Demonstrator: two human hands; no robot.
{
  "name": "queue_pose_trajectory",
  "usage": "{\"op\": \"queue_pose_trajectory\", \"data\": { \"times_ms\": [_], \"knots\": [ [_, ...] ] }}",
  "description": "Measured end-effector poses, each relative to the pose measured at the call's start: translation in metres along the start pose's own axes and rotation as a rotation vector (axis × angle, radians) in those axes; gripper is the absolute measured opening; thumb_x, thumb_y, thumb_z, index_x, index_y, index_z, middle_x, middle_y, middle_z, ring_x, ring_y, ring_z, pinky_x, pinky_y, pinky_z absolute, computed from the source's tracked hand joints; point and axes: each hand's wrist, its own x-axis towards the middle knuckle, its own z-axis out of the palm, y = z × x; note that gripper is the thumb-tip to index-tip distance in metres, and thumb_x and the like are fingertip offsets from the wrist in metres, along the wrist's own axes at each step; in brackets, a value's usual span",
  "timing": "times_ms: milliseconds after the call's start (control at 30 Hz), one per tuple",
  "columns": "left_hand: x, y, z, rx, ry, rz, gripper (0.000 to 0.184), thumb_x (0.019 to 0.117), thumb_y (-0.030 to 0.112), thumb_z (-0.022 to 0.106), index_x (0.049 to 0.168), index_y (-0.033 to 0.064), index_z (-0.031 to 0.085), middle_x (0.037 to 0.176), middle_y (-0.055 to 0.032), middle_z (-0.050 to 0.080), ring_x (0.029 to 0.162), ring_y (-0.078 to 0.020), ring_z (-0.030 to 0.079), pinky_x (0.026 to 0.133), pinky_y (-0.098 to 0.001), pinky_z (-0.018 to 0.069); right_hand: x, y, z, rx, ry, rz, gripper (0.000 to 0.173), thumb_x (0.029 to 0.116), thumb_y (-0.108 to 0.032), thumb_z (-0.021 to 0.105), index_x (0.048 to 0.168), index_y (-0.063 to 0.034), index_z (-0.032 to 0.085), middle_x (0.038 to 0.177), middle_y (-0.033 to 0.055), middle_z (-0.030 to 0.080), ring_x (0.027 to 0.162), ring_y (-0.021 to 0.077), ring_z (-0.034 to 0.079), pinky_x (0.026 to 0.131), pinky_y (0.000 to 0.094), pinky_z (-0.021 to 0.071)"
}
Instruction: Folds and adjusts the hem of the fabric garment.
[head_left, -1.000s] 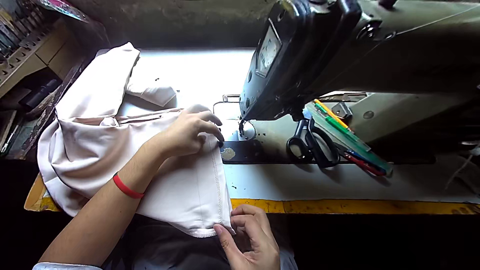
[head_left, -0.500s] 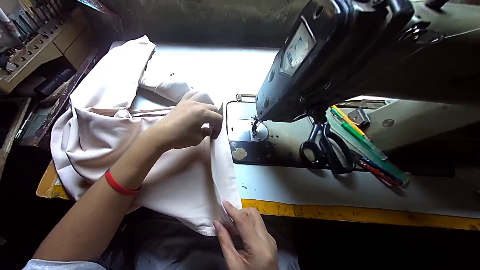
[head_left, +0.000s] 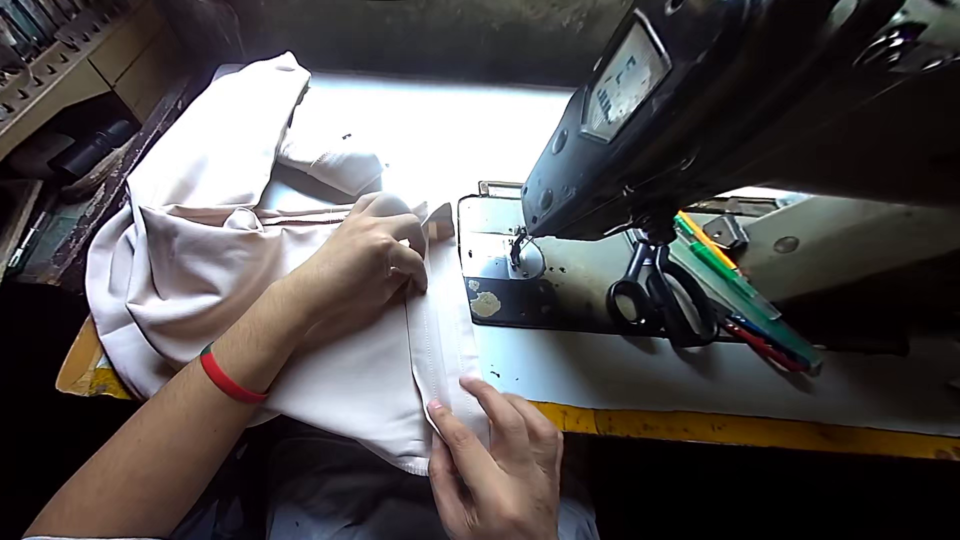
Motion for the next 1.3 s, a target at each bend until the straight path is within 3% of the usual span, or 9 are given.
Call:
{"op": "queue_pose_trajectory", "data": {
  "times_ms": [67, 133, 200, 333, 467, 700, 833, 967, 1300],
  "knots": [
    [-0.001, 0.000, 0.000, -0.022, -0.046, -0.032, 0.018, 0.0913, 0.023, 0.063, 0.090, 0.0291, 0.080, 0.108, 0.0016, 0.072, 0.123, -0.0266, 0.055, 0.107, -0.0498, 0.0379, 0.007, 0.006, 0.002, 0.078, -0.041, -0.059, 0.020, 0.0960, -0.024, 0.060, 0.101, -0.0196, 0.079, 0.134, 0.0067, 0.068, 0.133, 0.0283, 0.055, 0.113, 0.0534, 0.0360],
    [-0.001, 0.000, 0.000, -0.060, -0.063, -0.035, 0.017, 0.0886, 0.029, 0.063, 0.091, 0.0296, 0.079, 0.113, 0.0012, 0.069, 0.123, -0.0257, 0.053, 0.104, -0.0491, 0.0383, 0.014, 0.012, 0.005, 0.234, -0.075, -0.049, 0.023, 0.1001, -0.021, 0.054, 0.100, -0.0151, 0.076, 0.131, 0.0038, 0.070, 0.136, 0.0252, 0.056, 0.118, 0.0590, 0.0333],
    [-0.001, 0.001, 0.000, -0.134, -0.067, -0.038, 0.017, 0.0860, 0.034, 0.065, 0.092, 0.0307, 0.080, 0.119, 0.0001, 0.067, 0.125, -0.0252, 0.052, 0.104, -0.0489, 0.0387, 0.019, 0.016, 0.006, 0.403, -0.091, 0.029, 0.027, 0.1044, -0.020, 0.047, 0.106, -0.0112, 0.072, 0.123, 0.0002, 0.074, 0.131, 0.0182, 0.060, 0.120, 0.0580, 0.0329],
    [-0.002, 0.007, -0.004, -0.345, -0.174, -0.073, 0.015, 0.0853, 0.032, 0.072, 0.095, 0.0335, 0.083, 0.133, -0.0022, 0.064, 0.134, -0.0249, 0.047, 0.111, -0.0478, 0.0349, 0.022, 0.020, 0.004, 0.570, -0.065, 0.171, 0.027, 0.1065, -0.019, 0.046, 0.115, -0.0112, 0.070, 0.117, -0.0030, 0.073, 0.126, 0.0142, 0.062, 0.121, 0.0539, 0.0358],
    [-0.002, 0.002, -0.002, -0.348, -0.218, -0.064, 0.008, 0.0846, 0.034, 0.076, 0.088, 0.0295, 0.082, 0.131, -0.0030, 0.065, 0.135, -0.0262, 0.046, 0.110, -0.0472, 0.0341, 0.022, 0.020, 0.002, 0.590, -0.063, 0.185, 0.024, 0.1068, -0.019, 0.047, 0.114, -0.0115, 0.068, 0.118, -0.0024, 0.073, 0.128, 0.0163, 0.061, 0.122, 0.0540, 0.0350],
    [-0.004, 0.002, -0.007, -0.397, -0.213, -0.065, 0.017, 0.0871, 0.022, 0.069, 0.091, 0.0314, 0.083, 0.133, -0.0039, 0.065, 0.136, -0.0250, 0.046, 0.112, -0.0459, 0.0343, 0.019, 0.021, 0.006, 0.531, -0.055, 0.109, 0.023, 0.1076, -0.020, 0.046, 0.111, -0.0115, 0.067, 0.120, -0.0014, 0.074, 0.131, 0.0196, 0.060, 0.122, 0.0571, 0.0321],
    [-0.005, 0.002, -0.005, -0.378, -0.241, -0.108, 0.014, 0.0861, 0.036, 0.070, 0.089, 0.0316, 0.082, 0.136, -0.0009, 0.063, 0.136, -0.0223, 0.045, 0.111, -0.0434, 0.0352, 0.020, 0.020, 0.007, 0.518, -0.058, 0.110, 0.024, 0.1085, -0.021, 0.046, 0.111, -0.0115, 0.067, 0.122, -0.0009, 0.073, 0.132, 0.0199, 0.059, 0.122, 0.0569, 0.0319],
    [-0.004, 0.002, -0.008, -0.361, -0.304, -0.164, 0.021, 0.0868, 0.046, 0.067, 0.092, 0.0327, 0.083, 0.144, 0.0038, 0.058, 0.141, -0.0214, 0.039, 0.113, -0.0430, 0.0331, 0.018, 0.018, 0.007, 0.429, -0.068, 0.050, 0.026, 0.1077, -0.021, 0.049, 0.120, -0.0118, 0.069, 0.123, -0.0014, 0.072, 0.132, 0.0184, 0.058, 0.122, 0.0569, 0.0317],
    [-0.005, 0.001, -0.008, -0.391, -0.284, -0.154, 0.017, 0.0856, 0.043, 0.070, 0.089, 0.0330, 0.083, 0.143, 0.0023, 0.059, 0.142, -0.0216, 0.039, 0.115, -0.0424, 0.0310, 0.021, 0.014, 0.007, 0.386, -0.060, 0.018, 0.026, 0.1080, -0.020, 0.048, 0.121, -0.0068, 0.067, 0.120, 0.0026, 0.072, 0.127, 0.0168, 0.061, 0.122, 0.0535, 0.0344]
  ]
}}
